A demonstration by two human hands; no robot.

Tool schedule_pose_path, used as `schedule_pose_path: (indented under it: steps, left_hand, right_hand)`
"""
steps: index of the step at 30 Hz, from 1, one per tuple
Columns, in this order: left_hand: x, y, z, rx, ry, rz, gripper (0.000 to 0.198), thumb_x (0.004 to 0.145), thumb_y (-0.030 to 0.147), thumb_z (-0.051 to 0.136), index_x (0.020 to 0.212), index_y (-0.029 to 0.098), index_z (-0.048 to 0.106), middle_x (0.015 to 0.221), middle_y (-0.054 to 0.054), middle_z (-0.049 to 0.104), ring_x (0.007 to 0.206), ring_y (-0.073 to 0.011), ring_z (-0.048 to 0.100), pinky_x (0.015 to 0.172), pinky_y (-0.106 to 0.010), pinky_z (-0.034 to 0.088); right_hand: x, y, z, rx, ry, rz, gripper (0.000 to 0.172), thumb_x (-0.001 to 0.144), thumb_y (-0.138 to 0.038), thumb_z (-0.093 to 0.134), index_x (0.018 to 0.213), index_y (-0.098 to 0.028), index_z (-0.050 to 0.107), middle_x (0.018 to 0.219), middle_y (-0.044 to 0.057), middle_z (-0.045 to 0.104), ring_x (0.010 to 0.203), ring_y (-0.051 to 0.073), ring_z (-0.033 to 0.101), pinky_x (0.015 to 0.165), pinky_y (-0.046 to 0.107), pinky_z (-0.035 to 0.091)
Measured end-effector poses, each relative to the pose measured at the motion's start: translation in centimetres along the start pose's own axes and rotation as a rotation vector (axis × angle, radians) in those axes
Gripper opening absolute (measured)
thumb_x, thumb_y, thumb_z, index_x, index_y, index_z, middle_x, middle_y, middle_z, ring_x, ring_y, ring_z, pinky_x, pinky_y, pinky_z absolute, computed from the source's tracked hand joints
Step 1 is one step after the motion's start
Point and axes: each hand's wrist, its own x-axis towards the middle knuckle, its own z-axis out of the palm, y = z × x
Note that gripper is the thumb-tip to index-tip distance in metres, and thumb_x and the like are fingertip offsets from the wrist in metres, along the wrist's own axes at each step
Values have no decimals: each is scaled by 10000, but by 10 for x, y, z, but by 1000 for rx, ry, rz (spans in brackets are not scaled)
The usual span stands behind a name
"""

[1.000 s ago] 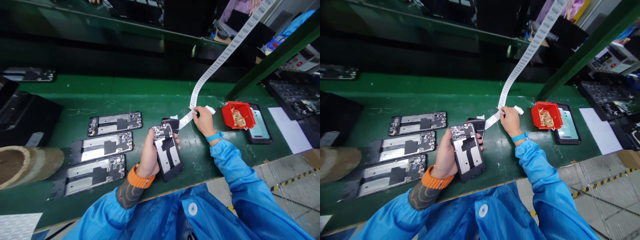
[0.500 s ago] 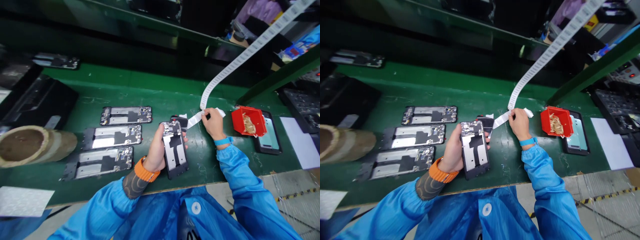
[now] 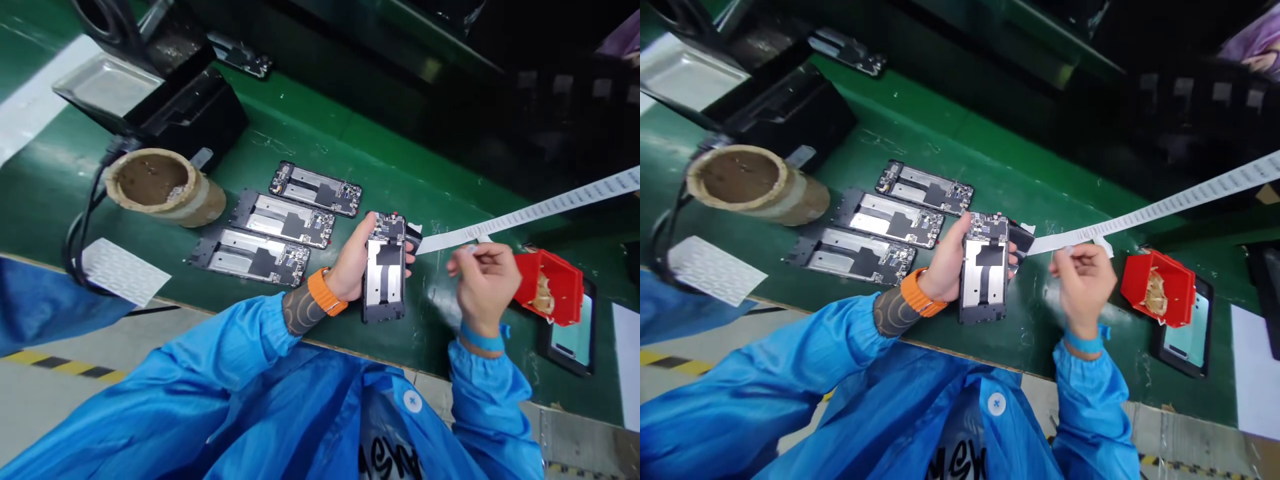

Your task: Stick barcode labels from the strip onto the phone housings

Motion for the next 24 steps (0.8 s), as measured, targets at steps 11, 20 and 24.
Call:
schedule_pose_path:
  steps: [11,20,24]
  left_hand:
    - [-4,7,11,-79,127,101,696,1010,645,264,1205,157,721,872,-103,776,886,-296,759,759,-403,620]
    - [2,18,7,-4,186,165,635,1029,609,331,1185,119,703,886,-118,776,821,-247,750,805,-366,585]
    - [4,21,-4,-73,138,202,524,1058,507,321,937,154,690,519,1,560,454,-135,540,564,-273,488]
  right_hand:
    - [-29,-11,23,385,-472,322,129,876,-338,738,891,-219,692,719,-22,671,549,99,607,404,194,456]
    - [-27,-2,26,419,-401,378,145,851,-326,737,927,-219,676,704,-34,647,523,98,581,430,220,476]
    - [-23,-9,30,498,-301,396,237,800,-316,775,911,-247,578,678,-65,617,503,93,560,434,213,472]
